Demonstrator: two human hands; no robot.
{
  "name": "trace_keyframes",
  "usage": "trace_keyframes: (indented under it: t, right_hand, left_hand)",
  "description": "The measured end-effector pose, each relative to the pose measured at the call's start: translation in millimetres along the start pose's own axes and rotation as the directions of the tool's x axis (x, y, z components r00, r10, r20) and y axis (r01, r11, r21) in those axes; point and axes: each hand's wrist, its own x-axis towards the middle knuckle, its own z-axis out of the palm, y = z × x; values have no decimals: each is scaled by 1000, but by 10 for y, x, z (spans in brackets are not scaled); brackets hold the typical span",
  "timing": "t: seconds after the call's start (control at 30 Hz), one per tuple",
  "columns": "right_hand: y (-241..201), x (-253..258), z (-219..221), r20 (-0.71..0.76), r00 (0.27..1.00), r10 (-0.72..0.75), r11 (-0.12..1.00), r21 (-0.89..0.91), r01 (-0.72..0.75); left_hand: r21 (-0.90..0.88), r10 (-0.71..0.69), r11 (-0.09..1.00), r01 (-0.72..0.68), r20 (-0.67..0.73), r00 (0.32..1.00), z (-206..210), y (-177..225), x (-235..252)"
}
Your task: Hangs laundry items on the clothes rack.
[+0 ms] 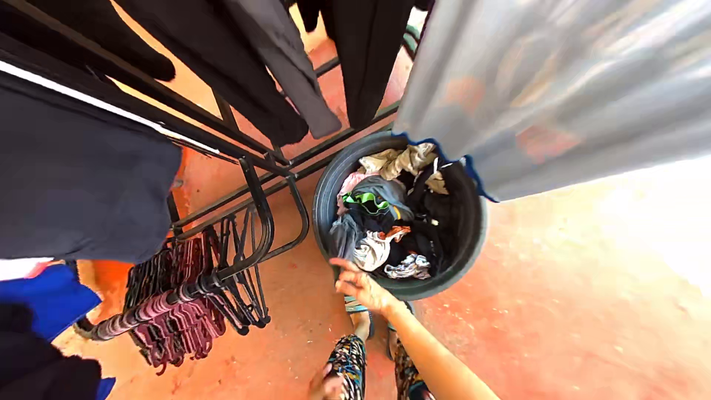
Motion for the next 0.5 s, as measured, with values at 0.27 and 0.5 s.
trace_keyframes:
  t: [0.27,0.5]
  right_hand:
    - [-2436,-2042,568,494,863,-105,994,86,71]
    - [-3473,-2533,-284,-248,928,-277,844,-525,112]
  left_hand:
    - [-795,122,593,-128,-68,990,-296,1706,111]
    - [-337,626,762,-553,162,763,-438,2765,-1178]
